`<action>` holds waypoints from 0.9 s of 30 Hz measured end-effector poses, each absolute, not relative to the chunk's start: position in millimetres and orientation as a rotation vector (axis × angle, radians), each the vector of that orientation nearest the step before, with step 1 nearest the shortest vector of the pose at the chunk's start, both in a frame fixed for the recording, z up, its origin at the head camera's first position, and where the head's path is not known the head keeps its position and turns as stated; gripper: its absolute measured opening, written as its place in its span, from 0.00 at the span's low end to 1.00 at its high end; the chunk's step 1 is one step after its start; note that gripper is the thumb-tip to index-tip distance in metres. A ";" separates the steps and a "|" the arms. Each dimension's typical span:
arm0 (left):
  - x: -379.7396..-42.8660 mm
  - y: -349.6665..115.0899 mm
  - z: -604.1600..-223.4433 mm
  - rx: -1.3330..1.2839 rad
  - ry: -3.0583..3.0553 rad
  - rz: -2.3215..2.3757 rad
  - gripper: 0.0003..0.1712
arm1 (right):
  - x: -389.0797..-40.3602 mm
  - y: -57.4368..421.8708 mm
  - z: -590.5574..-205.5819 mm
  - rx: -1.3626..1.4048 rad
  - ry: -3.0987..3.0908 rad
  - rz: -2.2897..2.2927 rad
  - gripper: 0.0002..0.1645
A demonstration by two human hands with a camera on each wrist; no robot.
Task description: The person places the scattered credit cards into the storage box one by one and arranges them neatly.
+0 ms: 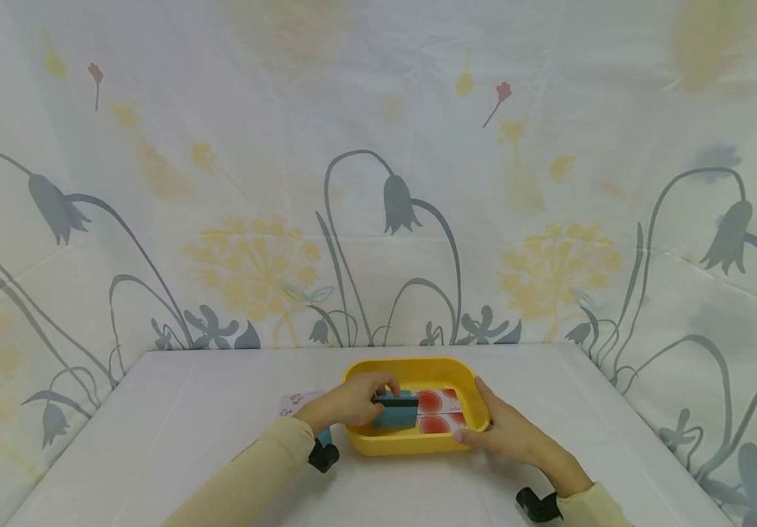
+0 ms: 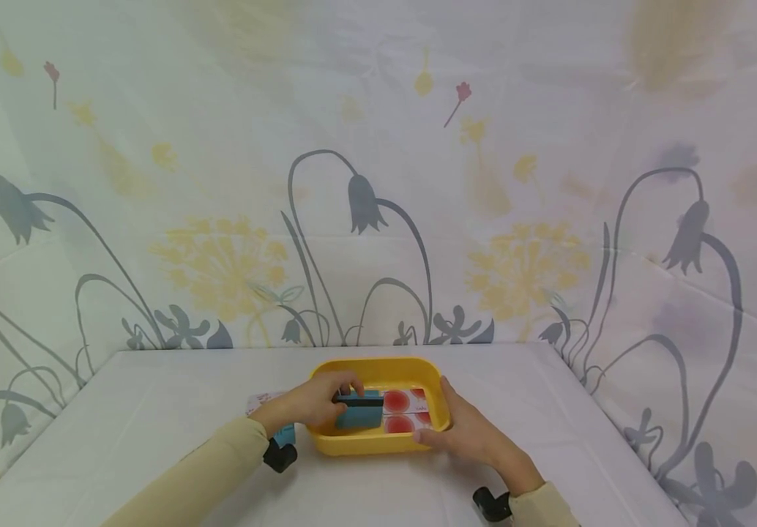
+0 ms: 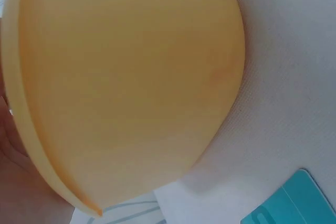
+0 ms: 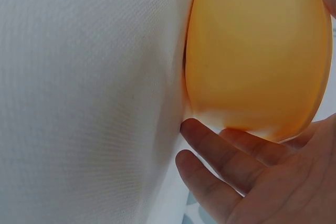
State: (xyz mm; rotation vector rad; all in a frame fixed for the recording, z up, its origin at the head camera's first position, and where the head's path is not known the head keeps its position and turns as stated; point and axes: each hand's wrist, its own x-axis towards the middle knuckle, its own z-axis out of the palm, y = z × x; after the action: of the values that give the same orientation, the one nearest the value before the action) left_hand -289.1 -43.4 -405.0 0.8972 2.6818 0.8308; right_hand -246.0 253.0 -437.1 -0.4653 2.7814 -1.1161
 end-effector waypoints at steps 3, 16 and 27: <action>-289.4 -42.7 -405.6 0.913 2.696 0.796 0.17 | -246.1 252.9 -436.8 -0.462 2.776 -1.116 0.62; -292.7 -41.9 -406.8 0.997 2.780 0.583 0.16 | -246.7 253.1 -434.1 -0.415 2.816 -1.024 0.66; -296.5 -41.1 -411.5 1.008 2.803 0.488 0.14 | -247.2 253.5 -435.9 -0.418 2.819 -1.025 0.66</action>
State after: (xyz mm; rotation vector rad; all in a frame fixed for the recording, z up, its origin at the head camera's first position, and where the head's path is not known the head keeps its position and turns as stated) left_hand -296.5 -41.1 -411.5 1.0080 2.8029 0.4876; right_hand -247.2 253.5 -435.9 -0.4176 2.8195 -1.0248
